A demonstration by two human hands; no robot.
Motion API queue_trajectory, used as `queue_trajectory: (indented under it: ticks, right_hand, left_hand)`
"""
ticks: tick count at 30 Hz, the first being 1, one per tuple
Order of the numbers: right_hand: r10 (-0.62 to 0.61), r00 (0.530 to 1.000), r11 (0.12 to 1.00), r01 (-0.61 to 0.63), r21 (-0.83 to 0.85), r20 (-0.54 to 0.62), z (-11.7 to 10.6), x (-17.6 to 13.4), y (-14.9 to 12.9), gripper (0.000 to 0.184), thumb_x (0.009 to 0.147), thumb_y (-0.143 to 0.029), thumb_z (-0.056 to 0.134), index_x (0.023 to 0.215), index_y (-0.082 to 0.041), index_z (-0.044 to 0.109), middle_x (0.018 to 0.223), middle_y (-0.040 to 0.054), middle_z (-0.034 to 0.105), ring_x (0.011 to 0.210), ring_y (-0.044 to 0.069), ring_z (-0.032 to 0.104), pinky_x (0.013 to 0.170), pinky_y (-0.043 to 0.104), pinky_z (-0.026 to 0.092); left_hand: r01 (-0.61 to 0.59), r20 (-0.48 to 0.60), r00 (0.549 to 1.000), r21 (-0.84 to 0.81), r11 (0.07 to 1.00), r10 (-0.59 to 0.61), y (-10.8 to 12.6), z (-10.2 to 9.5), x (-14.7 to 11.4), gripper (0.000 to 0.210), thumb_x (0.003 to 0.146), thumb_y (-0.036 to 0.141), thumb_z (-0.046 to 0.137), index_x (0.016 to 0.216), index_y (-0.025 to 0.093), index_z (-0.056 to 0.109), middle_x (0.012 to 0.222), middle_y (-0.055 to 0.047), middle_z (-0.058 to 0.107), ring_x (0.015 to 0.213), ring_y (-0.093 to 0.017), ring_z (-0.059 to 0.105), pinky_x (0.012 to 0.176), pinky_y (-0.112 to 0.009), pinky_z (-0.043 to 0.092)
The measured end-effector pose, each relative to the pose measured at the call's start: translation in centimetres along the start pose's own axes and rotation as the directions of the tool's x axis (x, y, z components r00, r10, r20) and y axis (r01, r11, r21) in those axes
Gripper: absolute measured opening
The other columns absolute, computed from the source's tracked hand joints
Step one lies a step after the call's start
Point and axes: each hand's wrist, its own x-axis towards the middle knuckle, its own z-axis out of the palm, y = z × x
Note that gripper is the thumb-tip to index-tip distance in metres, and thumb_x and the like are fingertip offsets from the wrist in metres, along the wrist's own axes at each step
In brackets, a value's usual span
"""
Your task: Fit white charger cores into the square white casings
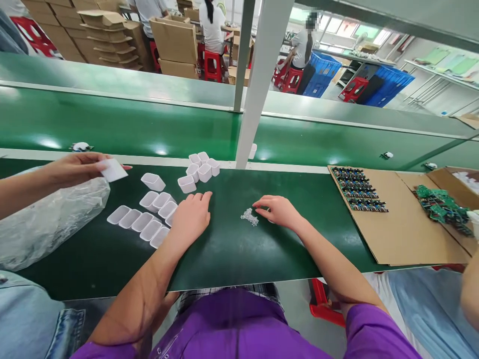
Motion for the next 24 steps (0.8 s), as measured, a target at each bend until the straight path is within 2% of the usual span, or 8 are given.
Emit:
queue_trajectory:
  ticks: [3, 8, 12, 14, 16, 19, 22, 24]
  right_hand:
    - [0.032, 0.999, 0.987, -0.028, -0.159, 0.021, 0.9, -0.2, -0.7, 0.02, 0.093, -0.025, 0.057, 0.105, -0.026, 0.073, 0.108, 0.0006, 0.072, 0.088, 0.019, 0.069, 0.065, 0.027, 0.046]
    - [0.052, 0.998, 0.968, -0.04, -0.248, 0.041, 1.2, 0.1, -1.4, 0.025, 0.099, -0.028, 0.048, 0.101, -0.025, 0.073, 0.105, 0.0013, 0.071, 0.079, 0.016, 0.068, 0.056, 0.025, 0.037]
    - [0.019, 0.999, 0.945, -0.003, -0.326, 0.046, 1.4, -0.1, -1.7, 0.028, 0.1, -0.024, 0.044, 0.097, -0.022, 0.072, 0.098, 0.0034, 0.071, 0.073, 0.015, 0.066, 0.053, 0.026, 0.028]
    - [0.0, 0.999, 0.938, 0.012, -0.346, 0.035, 1.7, -0.2, -1.7, 0.027, 0.1, -0.024, 0.044, 0.096, -0.021, 0.071, 0.096, 0.0032, 0.071, 0.07, 0.014, 0.065, 0.052, 0.026, 0.026]
    - [-0.01, 1.0, 0.952, 0.012, -0.305, 0.006, 1.9, -0.3, -1.5, 0.026, 0.099, -0.026, 0.046, 0.096, -0.022, 0.07, 0.097, 0.0022, 0.071, 0.069, 0.014, 0.065, 0.052, 0.026, 0.027]
    - [-0.016, 0.998, 0.983, 0.004, -0.182, -0.063, 2.2, -0.4, -1.0, 0.02, 0.097, -0.026, 0.051, 0.094, -0.022, 0.07, 0.098, 0.0008, 0.071, 0.068, 0.013, 0.064, 0.054, 0.024, 0.031]
    - [-0.027, 0.992, 0.999, 0.022, -0.044, -0.12, 2.3, -0.5, -0.6, 0.015, 0.094, -0.024, 0.055, 0.09, -0.021, 0.069, 0.095, 0.0009, 0.071, 0.063, 0.011, 0.061, 0.056, 0.022, 0.034]
    - [-0.033, 0.989, 0.999, 0.037, 0.023, -0.146, 2.3, -0.6, -0.5, 0.014, 0.093, -0.023, 0.055, 0.088, -0.021, 0.068, 0.092, 0.001, 0.071, 0.06, 0.01, 0.058, 0.057, 0.022, 0.035]
  left_hand:
    - [0.001, 0.009, 1.0, -0.162, 0.987, 0.0, 0.6, -0.2, 0.3, 0.042, 0.077, 0.022, 0.061, 0.12, 0.021, 0.059, 0.094, -0.008, 0.071, 0.087, -0.028, 0.066, 0.07, -0.035, 0.051]
    - [0.121, 0.227, 0.973, -0.364, 0.923, -0.038, 2.5, -1.6, 0.9, 0.045, 0.084, 0.036, 0.061, 0.126, 0.022, 0.055, 0.11, -0.004, 0.07, 0.103, -0.025, 0.064, 0.084, -0.034, 0.05]
    - [0.195, 0.271, 0.96, -0.448, 0.872, -0.075, 3.2, -2.0, 1.1, 0.047, 0.081, 0.04, 0.066, 0.125, 0.025, 0.057, 0.109, -0.001, 0.071, 0.096, -0.023, 0.065, 0.085, -0.034, 0.05]
    - [0.239, 0.276, 0.956, -0.539, 0.808, -0.099, 3.2, -2.0, 1.1, 0.046, 0.081, 0.044, 0.065, 0.123, 0.026, 0.058, 0.107, -0.001, 0.071, 0.088, -0.021, 0.066, 0.081, -0.033, 0.051]
    - [0.304, 0.303, 0.945, -0.668, 0.679, -0.125, 3.0, -2.0, 1.2, 0.044, 0.084, 0.05, 0.059, 0.121, 0.025, 0.059, 0.103, -0.002, 0.071, 0.078, -0.018, 0.065, 0.074, -0.031, 0.052]
    - [0.405, 0.392, 0.913, -0.841, 0.359, -0.11, 3.1, -1.9, 1.3, 0.052, 0.089, 0.06, 0.046, 0.117, 0.018, 0.06, 0.09, -0.005, 0.072, 0.066, -0.015, 0.064, 0.063, -0.028, 0.052]
    - [0.47, 0.47, 0.882, -0.882, 0.028, -0.005, 3.4, -1.9, 1.4, 0.061, 0.089, 0.064, 0.043, 0.112, 0.011, 0.061, 0.077, -0.008, 0.07, 0.062, -0.017, 0.064, 0.054, -0.026, 0.052]
    - [0.493, 0.49, 0.87, -0.863, -0.109, 0.055, 3.6, -1.9, 1.4, 0.06, 0.087, 0.063, 0.048, 0.108, 0.009, 0.063, 0.072, -0.008, 0.069, 0.062, -0.017, 0.064, 0.051, -0.026, 0.052]
